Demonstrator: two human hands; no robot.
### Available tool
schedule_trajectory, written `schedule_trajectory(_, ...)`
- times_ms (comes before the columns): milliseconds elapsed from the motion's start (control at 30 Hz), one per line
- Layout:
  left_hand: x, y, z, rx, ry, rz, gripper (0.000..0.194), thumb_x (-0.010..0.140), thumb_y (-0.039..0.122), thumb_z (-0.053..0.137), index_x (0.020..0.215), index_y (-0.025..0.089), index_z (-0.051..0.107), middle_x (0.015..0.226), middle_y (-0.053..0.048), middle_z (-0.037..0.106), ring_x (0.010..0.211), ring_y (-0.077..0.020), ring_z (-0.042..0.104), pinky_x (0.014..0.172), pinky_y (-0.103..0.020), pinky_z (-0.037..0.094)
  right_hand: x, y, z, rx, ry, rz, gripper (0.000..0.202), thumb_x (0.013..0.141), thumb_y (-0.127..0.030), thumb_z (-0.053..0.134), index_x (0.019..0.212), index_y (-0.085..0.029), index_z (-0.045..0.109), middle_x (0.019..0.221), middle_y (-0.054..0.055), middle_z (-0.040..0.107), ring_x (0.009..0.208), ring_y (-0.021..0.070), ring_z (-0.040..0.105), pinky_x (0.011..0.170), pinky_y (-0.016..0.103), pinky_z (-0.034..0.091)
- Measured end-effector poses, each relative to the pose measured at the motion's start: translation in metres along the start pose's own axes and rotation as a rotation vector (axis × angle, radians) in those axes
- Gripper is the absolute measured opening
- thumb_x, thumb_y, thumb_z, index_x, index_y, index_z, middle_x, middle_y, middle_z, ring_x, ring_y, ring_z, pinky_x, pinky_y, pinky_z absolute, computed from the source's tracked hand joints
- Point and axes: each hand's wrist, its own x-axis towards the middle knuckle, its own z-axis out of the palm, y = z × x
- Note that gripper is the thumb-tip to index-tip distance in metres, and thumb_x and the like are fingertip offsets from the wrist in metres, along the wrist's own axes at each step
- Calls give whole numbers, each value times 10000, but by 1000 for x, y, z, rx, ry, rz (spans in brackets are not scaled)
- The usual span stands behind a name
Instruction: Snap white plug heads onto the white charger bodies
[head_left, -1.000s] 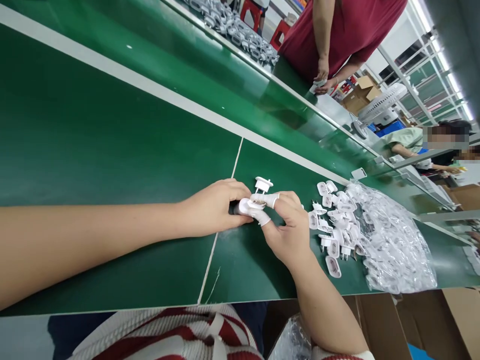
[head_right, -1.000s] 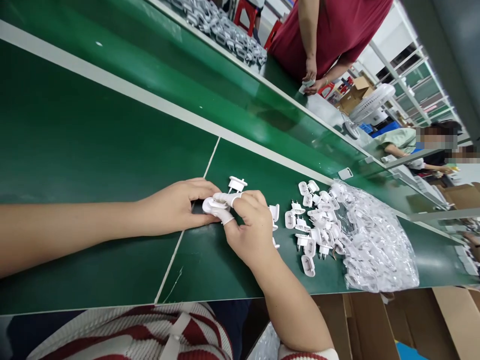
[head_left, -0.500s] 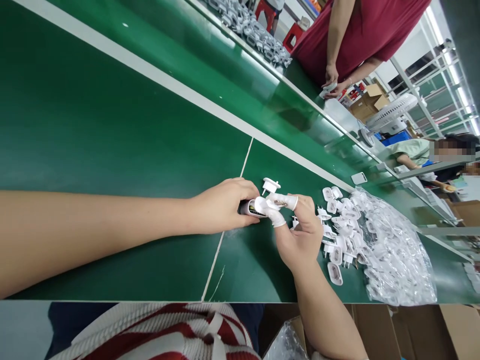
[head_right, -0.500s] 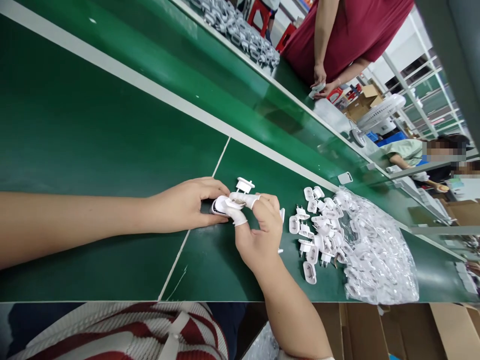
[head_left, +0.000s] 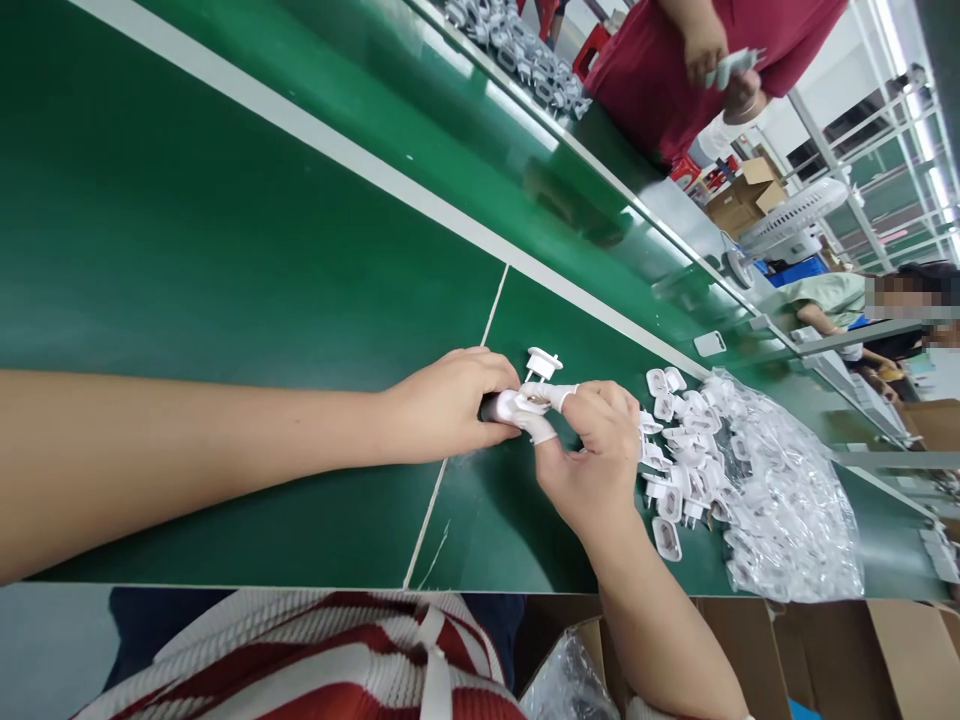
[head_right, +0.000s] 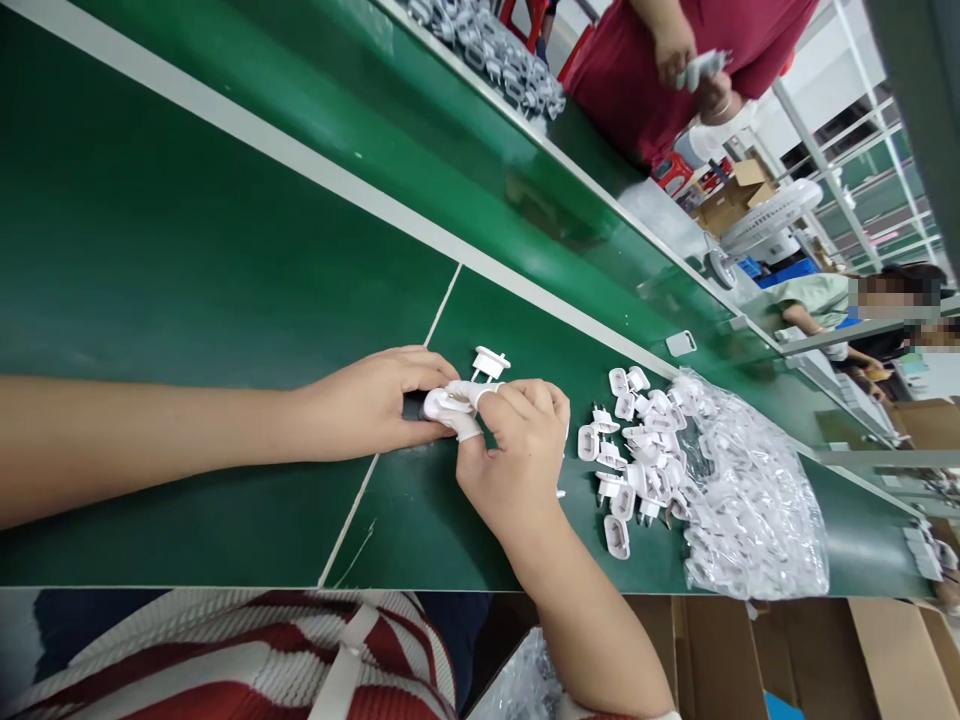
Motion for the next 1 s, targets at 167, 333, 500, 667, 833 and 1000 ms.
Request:
schedule_trajectory(167,1,-1,-2,-9,-18,-3,185,845,354,705,960,213,740,1025,-36,747,1008,-249,662,932,-397,502,-5,4,6,92,28,47,58,935,-254,695,953,-247,750,742,-7,703,789,191,641,906,400,463)
schedule_trajectory(333,-2,3,0,-43,1,-28,273,807,378,711,1025,215,726,997,-39,746,971,-257,683,895,-399,533,-9,11,6,428,-74,236,425,959,-362,690,1376,-293,638,1127,37,777,1083,229,693,1089,473,477)
schedule_trajectory(500,11,3,-4,-162,80,-233,337,793,447,748,1030,214,698,937,-18,769,831,-230,724,757,-352,580,-12,22,0,394,-1,219,394,1012,-315,610,1403,-272,627,1394,102,663,1296,257,602,1101,491,494)
schedule_trajectory(667,79,-23,-47,133,350,-239,352,813,412,746,1100,212,700,1082,-39,774,1022,-269,725,944,-396,570,-14,31,2,312,117,105,377,995,-238,629,1371,-264,639,1341,100,681,1228,260,617,1043,473,526)
schedule_trajectory(833,146,-69,-109,434,627,-423,338,926,323,693,1233,182,679,1263,-122,710,1296,-354,586,1168,-540,389,-13,35,3,256,165,-21,329,987,-220,626,1309,-269,669,1201,69,729,1138,265,629,943,434,549)
schedule_trajectory(1000,168,-110,-134,497,698,-643,387,986,428,670,1258,154,650,1300,-119,657,1221,-293,618,1099,-561,466,-16,44,6,209,148,-65,262,973,-243,582,1209,-269,693,1063,59,740,1080,279,641,814,400,566)
